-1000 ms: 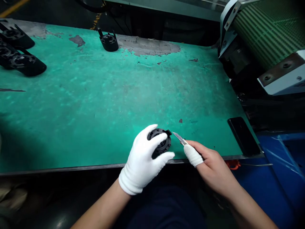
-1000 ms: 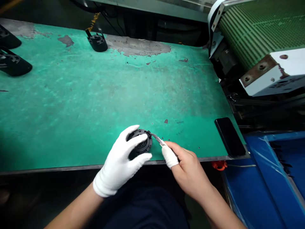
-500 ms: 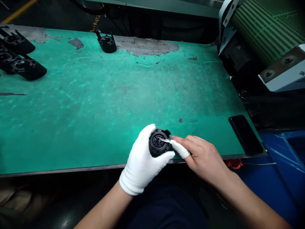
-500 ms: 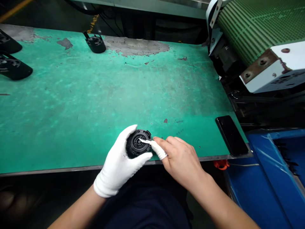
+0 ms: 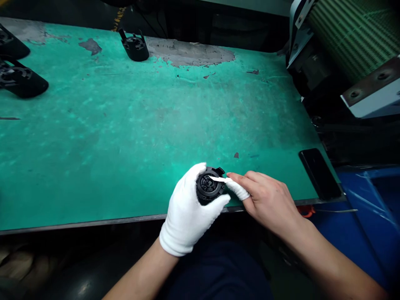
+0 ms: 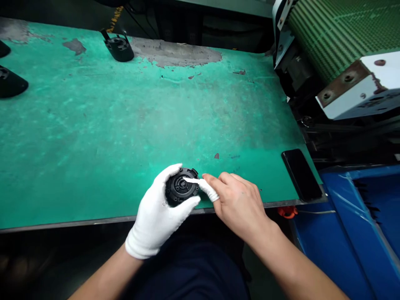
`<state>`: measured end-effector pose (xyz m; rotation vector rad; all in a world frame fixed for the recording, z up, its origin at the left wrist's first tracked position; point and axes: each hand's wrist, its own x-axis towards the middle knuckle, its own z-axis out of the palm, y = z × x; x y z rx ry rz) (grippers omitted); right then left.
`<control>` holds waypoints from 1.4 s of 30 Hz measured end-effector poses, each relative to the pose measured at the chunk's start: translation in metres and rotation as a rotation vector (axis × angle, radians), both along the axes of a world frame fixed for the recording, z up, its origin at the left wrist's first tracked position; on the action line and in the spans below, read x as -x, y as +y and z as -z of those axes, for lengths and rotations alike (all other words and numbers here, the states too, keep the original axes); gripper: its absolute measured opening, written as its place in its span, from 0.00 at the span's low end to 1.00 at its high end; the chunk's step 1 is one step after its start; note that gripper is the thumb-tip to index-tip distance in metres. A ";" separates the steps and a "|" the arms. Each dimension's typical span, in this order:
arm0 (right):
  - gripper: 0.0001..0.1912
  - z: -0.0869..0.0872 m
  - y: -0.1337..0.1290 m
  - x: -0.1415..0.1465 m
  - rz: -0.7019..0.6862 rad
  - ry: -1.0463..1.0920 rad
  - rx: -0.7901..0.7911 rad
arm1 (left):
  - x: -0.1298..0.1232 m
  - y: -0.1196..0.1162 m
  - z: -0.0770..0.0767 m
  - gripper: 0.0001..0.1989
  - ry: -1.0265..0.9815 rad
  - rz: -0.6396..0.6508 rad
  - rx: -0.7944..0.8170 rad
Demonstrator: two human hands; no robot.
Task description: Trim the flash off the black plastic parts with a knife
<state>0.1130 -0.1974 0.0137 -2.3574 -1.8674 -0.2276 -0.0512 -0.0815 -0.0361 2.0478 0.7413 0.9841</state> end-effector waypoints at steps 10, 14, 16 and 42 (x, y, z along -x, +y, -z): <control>0.19 -0.002 -0.025 -0.005 -0.054 0.170 0.035 | -0.007 -0.002 0.006 0.32 -0.094 -0.050 -0.125; 0.19 0.000 -0.033 0.001 -0.030 0.100 0.085 | -0.007 -0.003 0.005 0.31 -0.103 -0.066 -0.124; 0.19 0.002 -0.030 0.004 0.019 0.045 0.063 | -0.008 -0.003 0.006 0.30 -0.106 -0.060 -0.127; 0.19 -0.016 -0.005 -0.032 -0.268 0.125 0.210 | 0.013 0.065 -0.032 0.42 0.231 0.512 -0.044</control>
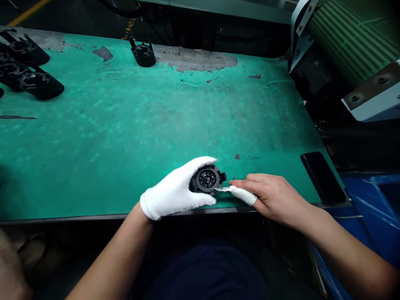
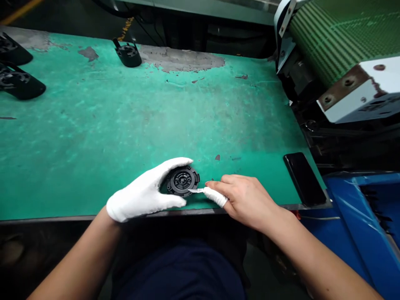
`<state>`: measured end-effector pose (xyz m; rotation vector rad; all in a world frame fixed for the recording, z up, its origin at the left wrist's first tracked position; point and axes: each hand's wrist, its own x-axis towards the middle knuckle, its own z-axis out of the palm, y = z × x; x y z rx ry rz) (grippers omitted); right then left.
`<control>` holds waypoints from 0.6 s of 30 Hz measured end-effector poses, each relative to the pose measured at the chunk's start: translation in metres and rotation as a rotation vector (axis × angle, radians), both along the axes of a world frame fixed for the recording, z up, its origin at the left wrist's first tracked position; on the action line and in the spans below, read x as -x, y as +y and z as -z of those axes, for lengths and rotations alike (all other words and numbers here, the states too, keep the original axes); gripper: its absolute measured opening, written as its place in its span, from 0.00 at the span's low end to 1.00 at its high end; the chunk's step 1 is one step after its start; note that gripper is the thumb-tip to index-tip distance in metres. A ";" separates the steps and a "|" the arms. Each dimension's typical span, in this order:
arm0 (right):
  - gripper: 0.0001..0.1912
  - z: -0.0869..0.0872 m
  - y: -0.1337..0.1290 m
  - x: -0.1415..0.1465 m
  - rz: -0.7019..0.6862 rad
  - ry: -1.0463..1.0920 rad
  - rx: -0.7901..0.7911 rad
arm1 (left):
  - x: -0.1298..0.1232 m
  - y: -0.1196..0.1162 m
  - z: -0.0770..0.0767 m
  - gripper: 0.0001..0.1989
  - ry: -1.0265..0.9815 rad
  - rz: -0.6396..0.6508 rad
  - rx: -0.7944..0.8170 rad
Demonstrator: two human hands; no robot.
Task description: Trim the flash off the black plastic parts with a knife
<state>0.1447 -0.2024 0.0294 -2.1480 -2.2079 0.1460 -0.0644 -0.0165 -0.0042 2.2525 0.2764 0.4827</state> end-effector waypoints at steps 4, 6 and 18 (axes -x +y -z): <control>0.22 0.000 0.003 0.002 0.019 -0.110 -0.022 | 0.000 0.000 0.002 0.41 0.014 0.002 -0.013; 0.23 0.001 0.003 0.004 0.074 -0.169 -0.049 | -0.001 0.000 0.003 0.41 0.010 -0.010 -0.028; 0.22 0.011 -0.028 0.029 0.255 0.156 -0.073 | -0.005 -0.055 0.021 0.41 -0.160 -0.346 0.045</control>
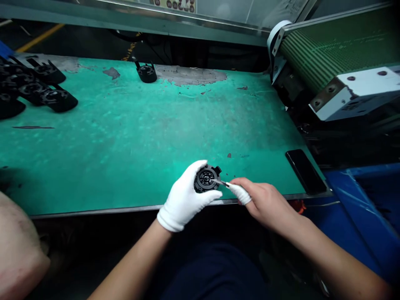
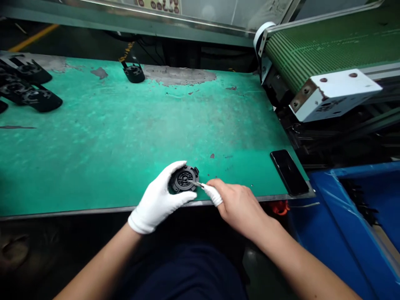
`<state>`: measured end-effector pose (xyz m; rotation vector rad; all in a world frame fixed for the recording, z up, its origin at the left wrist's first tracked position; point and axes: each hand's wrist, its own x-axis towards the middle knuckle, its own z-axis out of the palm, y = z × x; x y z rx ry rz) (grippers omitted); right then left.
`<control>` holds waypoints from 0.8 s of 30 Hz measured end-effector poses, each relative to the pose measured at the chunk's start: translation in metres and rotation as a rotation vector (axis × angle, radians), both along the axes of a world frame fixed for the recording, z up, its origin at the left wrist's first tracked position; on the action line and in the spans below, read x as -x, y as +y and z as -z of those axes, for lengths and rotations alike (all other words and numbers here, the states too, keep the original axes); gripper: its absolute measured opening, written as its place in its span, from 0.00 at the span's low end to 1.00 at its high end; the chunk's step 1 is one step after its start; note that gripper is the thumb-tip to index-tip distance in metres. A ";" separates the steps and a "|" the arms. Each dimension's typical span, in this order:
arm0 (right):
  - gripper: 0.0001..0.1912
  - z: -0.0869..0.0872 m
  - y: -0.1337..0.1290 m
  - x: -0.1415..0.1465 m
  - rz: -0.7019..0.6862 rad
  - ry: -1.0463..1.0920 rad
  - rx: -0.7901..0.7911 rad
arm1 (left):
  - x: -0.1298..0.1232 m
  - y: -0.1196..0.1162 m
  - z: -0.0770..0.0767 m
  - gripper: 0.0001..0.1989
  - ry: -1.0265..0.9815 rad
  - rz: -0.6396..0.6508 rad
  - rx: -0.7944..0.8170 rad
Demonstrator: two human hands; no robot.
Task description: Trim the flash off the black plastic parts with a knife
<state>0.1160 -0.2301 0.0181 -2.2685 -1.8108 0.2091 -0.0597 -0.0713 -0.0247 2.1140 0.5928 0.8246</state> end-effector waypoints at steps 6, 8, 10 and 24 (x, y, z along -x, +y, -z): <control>0.27 0.007 -0.005 0.010 -0.058 0.072 0.044 | -0.004 -0.014 0.015 0.42 -0.046 -0.102 -0.061; 0.28 0.005 -0.004 0.010 -0.096 0.093 0.088 | -0.003 -0.011 0.014 0.42 -0.035 -0.093 -0.069; 0.28 0.004 -0.004 0.009 -0.127 0.117 0.110 | -0.002 -0.010 0.013 0.41 -0.028 -0.091 -0.064; 0.27 0.008 -0.005 0.011 -0.083 0.090 0.015 | -0.002 -0.009 0.008 0.40 -0.036 -0.055 -0.077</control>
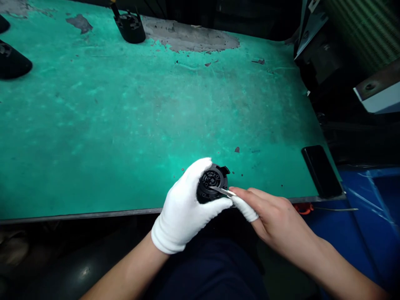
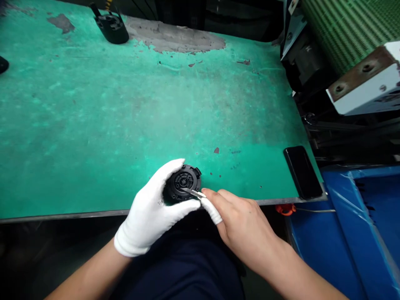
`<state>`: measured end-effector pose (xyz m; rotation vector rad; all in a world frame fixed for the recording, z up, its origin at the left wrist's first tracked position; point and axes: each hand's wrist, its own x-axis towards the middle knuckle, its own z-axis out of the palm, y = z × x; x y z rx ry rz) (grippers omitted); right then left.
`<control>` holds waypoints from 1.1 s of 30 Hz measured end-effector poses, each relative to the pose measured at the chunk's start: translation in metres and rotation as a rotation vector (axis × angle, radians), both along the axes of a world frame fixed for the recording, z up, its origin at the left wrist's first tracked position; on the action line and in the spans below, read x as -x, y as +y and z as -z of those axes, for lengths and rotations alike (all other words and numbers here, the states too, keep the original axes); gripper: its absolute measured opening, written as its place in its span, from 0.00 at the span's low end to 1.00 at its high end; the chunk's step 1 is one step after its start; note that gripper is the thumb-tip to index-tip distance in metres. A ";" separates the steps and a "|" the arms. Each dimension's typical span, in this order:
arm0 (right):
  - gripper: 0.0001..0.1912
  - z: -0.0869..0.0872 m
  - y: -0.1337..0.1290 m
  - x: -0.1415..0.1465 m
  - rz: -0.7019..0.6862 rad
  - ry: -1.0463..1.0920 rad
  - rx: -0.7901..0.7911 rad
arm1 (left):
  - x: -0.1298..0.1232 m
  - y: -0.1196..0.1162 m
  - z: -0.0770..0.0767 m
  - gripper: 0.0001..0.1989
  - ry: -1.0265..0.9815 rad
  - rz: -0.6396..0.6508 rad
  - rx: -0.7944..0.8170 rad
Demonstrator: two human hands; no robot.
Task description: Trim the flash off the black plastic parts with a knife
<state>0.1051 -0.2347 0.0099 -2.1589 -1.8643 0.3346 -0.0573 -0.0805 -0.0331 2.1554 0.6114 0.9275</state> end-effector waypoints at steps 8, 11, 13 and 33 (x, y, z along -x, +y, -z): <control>0.29 0.000 0.002 0.003 -0.054 -0.102 0.050 | 0.000 0.000 0.001 0.41 0.000 -0.001 -0.017; 0.29 -0.007 0.007 -0.001 -0.103 -0.077 0.126 | 0.001 0.001 0.000 0.41 0.030 0.010 -0.006; 0.30 -0.011 0.011 -0.002 -0.126 -0.069 0.172 | 0.001 0.002 -0.001 0.42 0.059 0.048 0.006; 0.20 -0.012 0.038 -0.028 -0.087 -0.053 -0.040 | 0.014 0.034 -0.002 0.45 0.090 -0.026 -0.079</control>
